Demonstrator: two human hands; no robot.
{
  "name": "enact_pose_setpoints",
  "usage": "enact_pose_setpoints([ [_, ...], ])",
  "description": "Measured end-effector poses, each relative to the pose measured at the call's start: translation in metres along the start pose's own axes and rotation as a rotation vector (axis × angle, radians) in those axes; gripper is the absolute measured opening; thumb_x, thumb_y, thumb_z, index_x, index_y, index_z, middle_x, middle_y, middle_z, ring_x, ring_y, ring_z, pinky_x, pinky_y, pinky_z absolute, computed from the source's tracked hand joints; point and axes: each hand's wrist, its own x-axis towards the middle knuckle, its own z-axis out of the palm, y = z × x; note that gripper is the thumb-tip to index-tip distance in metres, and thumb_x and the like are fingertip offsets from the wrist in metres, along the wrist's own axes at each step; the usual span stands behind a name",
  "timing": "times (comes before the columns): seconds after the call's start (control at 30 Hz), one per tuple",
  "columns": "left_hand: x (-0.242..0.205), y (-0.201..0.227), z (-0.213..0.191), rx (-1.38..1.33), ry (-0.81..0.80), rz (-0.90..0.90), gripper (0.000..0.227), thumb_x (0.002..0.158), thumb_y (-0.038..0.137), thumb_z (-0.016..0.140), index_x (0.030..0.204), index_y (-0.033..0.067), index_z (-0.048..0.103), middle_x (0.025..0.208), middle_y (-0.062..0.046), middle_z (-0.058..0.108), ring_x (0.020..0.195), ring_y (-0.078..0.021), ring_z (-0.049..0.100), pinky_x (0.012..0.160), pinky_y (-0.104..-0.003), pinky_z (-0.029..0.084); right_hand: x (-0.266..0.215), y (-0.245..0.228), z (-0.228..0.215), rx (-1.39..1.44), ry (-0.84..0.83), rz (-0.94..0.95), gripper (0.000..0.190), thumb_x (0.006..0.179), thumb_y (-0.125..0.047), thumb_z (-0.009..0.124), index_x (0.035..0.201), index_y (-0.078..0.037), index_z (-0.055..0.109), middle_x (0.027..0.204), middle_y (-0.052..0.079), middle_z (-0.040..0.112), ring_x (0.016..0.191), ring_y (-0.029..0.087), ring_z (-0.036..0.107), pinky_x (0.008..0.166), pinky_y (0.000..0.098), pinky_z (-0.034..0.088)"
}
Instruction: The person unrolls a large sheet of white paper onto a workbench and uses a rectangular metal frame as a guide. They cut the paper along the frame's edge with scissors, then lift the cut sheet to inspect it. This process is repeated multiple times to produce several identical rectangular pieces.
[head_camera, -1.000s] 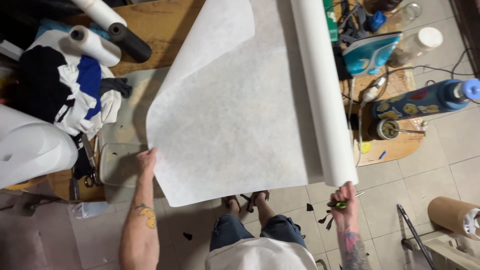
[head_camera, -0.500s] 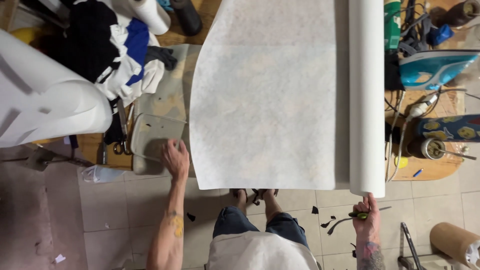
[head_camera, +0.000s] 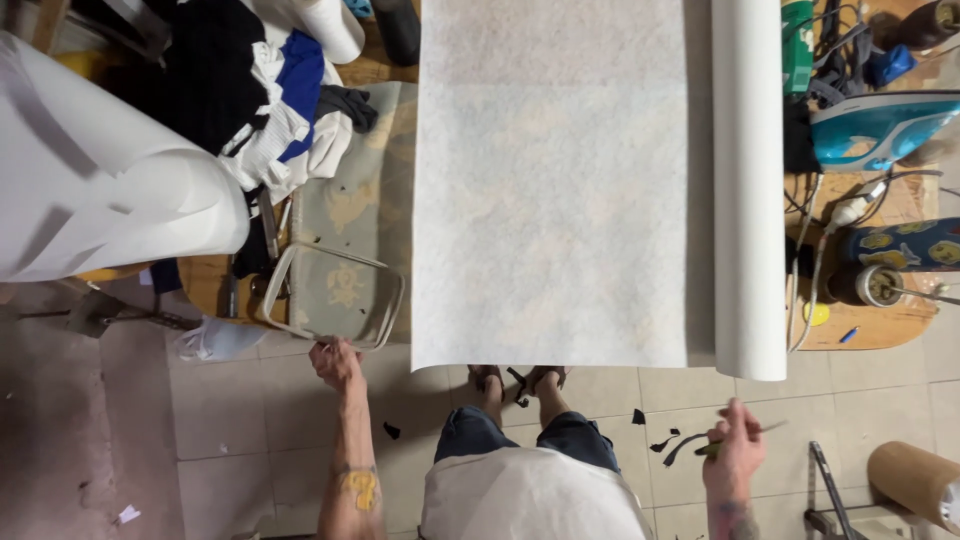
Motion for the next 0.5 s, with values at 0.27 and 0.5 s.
enact_pose_setpoints([
  [0.27, -0.060, 0.004, -0.111, -0.492, -0.487, 0.316, 0.027, 0.092, 0.005, 0.043, 0.118, 0.0038, 0.035, 0.082, -0.014, 0.059, 0.067, -0.0223, 0.061, 0.058, -0.032, 0.056, -0.117, 0.005, 0.097, -0.779, -0.797, -0.231, 0.035, 0.074, -0.030, 0.062, 0.100, -0.006, 0.067, 0.098, 0.009, 0.070, 0.087, 0.018, 0.065, 0.074, 0.0283, 0.051],
  [0.5, -0.212, 0.058, -0.079, -0.741, -0.836, 0.404, 0.024, 0.085, 0.010, 0.057, 0.105, 0.0058, 0.046, 0.085, -0.008, 0.062, 0.071, -0.0184, 0.066, 0.061, -0.028, 0.061, -0.200, 0.000, 0.152, -0.368, -1.148, -0.304, 0.047, 0.077, -0.037, 0.058, 0.111, -0.004, 0.062, 0.075, 0.005, 0.067, 0.035, 0.003, 0.030, 0.029, 0.0181, 0.024],
])
